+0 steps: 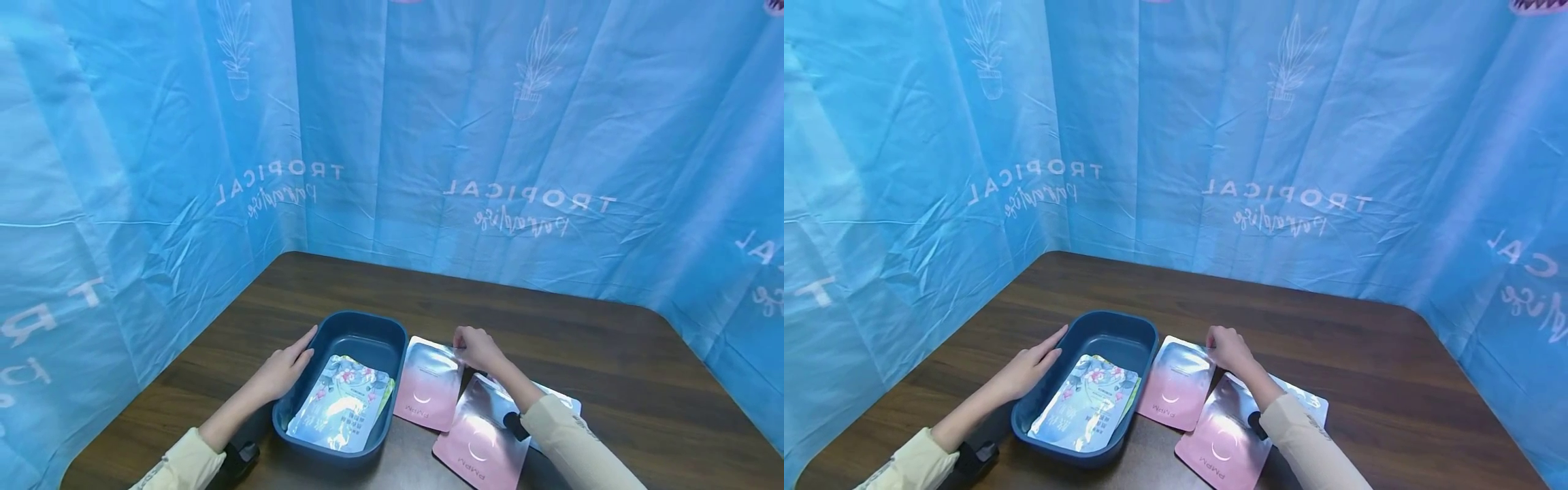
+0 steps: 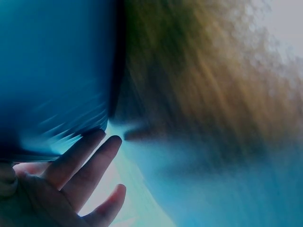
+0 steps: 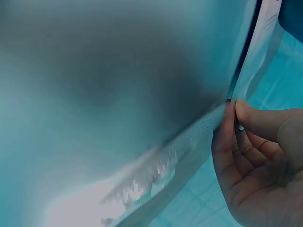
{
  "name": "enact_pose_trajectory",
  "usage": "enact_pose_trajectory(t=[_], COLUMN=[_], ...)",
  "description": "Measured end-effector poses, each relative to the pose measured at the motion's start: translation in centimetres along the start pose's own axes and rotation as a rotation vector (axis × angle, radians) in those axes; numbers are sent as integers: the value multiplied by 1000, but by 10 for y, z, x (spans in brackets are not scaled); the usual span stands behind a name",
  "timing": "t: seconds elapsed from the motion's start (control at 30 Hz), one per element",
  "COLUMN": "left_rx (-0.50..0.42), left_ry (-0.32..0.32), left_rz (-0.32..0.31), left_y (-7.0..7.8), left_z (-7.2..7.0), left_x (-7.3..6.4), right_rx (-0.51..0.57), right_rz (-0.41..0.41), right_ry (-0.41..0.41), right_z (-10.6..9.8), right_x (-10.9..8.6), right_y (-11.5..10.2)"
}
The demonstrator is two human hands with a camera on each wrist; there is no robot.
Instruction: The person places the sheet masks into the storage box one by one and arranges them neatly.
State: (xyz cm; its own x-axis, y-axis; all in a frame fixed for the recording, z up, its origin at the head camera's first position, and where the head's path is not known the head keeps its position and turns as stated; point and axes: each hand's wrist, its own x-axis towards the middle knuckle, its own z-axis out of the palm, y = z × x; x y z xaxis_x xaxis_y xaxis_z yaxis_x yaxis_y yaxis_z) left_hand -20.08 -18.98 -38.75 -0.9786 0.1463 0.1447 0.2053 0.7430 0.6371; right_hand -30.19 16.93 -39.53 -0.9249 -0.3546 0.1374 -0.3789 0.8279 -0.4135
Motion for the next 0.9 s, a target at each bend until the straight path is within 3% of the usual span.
enact_pose_trajectory(t=[0.43,0.9], left_rx=[-33,-16], left_ry=[-12,7], left_rz=[-31,-14], left_y=[1,2], left_z=[1,0], left_x=[0,-1], right_rx=[186,172], right_rz=[42,-51], right_ry=[70,228], right_z=[-41,-99], right_x=[-12,-24], right_y=[13,6])
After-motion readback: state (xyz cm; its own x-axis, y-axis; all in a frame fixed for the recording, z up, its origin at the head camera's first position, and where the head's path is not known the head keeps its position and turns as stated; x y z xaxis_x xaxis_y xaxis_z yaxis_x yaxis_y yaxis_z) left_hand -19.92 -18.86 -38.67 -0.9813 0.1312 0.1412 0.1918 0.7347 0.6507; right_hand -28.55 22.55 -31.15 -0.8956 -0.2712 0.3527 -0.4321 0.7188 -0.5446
